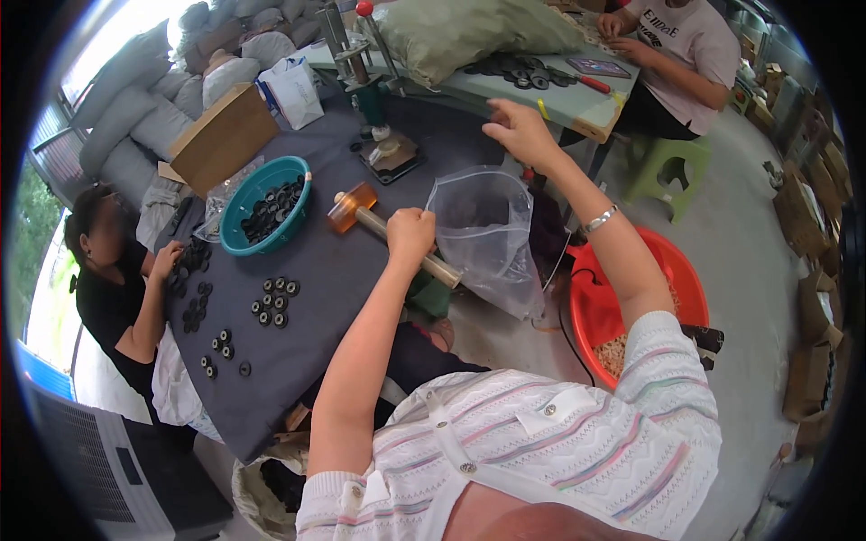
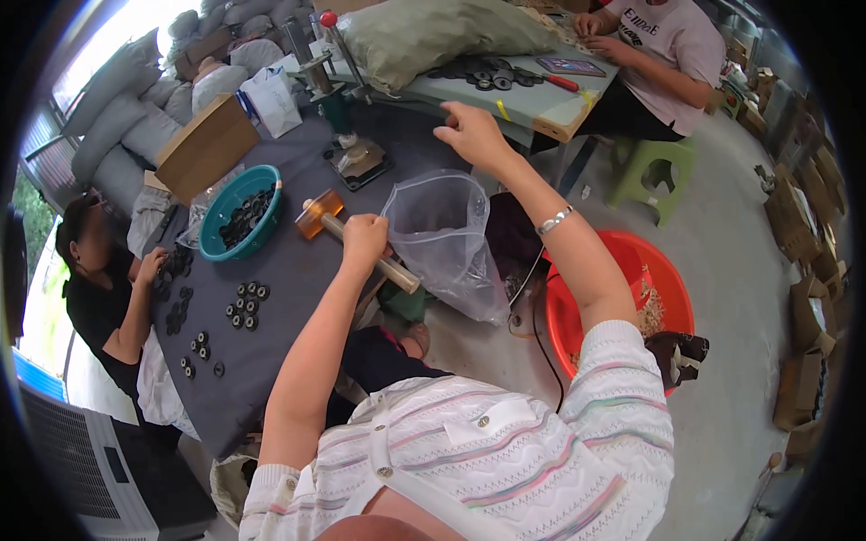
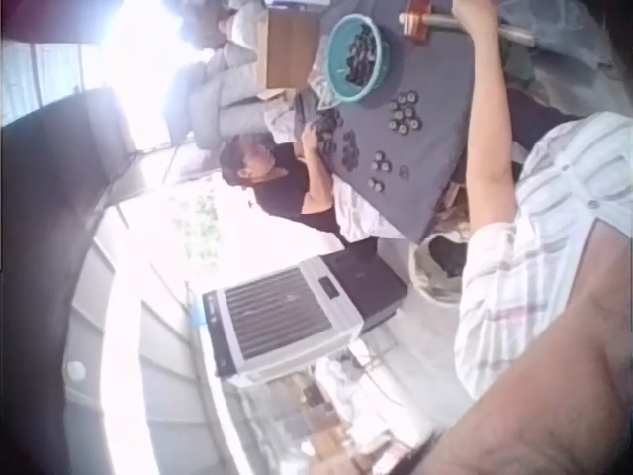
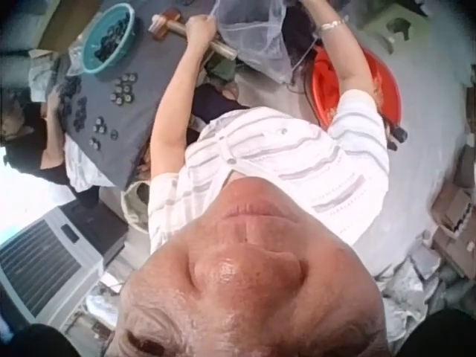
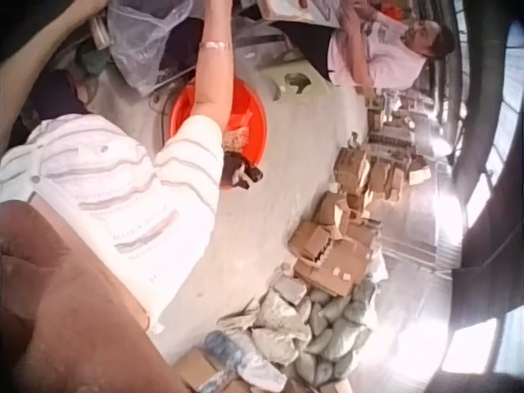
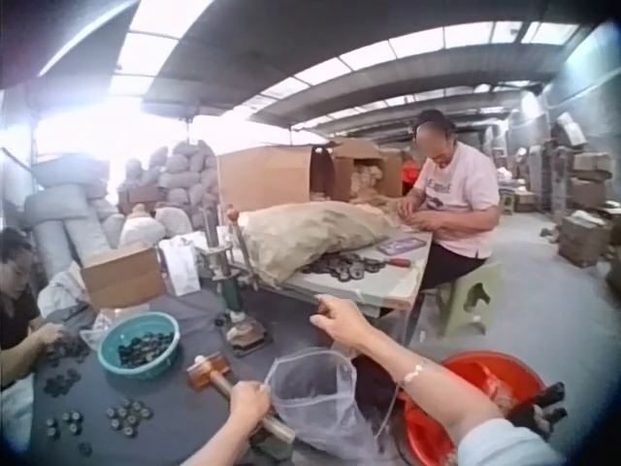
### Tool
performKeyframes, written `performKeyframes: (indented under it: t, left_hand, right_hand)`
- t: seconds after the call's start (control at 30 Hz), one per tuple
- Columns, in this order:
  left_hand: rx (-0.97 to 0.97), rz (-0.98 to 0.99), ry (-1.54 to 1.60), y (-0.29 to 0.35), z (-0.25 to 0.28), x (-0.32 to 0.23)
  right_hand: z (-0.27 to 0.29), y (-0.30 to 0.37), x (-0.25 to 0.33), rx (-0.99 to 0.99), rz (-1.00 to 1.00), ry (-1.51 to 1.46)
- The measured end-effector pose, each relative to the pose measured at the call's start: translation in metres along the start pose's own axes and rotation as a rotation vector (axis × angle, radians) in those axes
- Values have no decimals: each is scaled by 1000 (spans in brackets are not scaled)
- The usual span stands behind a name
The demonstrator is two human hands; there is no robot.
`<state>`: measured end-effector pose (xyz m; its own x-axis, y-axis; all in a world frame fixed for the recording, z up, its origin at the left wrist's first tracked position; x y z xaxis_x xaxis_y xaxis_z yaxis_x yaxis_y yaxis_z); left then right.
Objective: The person assembles wheels by fitting rubber rings around metal bearings by hand, lines the assembled pieces on the table, and taps the components with a mallet.
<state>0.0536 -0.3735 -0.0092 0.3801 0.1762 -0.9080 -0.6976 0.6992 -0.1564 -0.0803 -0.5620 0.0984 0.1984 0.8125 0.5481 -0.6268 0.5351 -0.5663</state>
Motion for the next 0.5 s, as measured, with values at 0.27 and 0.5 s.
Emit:
performKeyframes:
  t: [0.27,0.5]
  left_hand:
    - [-213,-416,-100,41,31,10]
    - [-307,-459,-75,54,53,41]
  right_hand:
    - [-28,-92,17,-192,-35,110]
    - [-52,-129,33,-137,-152,228]
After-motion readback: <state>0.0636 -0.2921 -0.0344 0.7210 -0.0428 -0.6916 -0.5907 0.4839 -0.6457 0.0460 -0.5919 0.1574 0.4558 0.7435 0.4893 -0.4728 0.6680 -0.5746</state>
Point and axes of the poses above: each hand's wrist, its own y-axis away from the middle knuckle, its own z-axis out of the back of the hand, x = y × z, the point moved 5 cm from there along -y, towards the middle knuckle, and after that the axes turned 9 degrees about y, right-handed, at the moved point
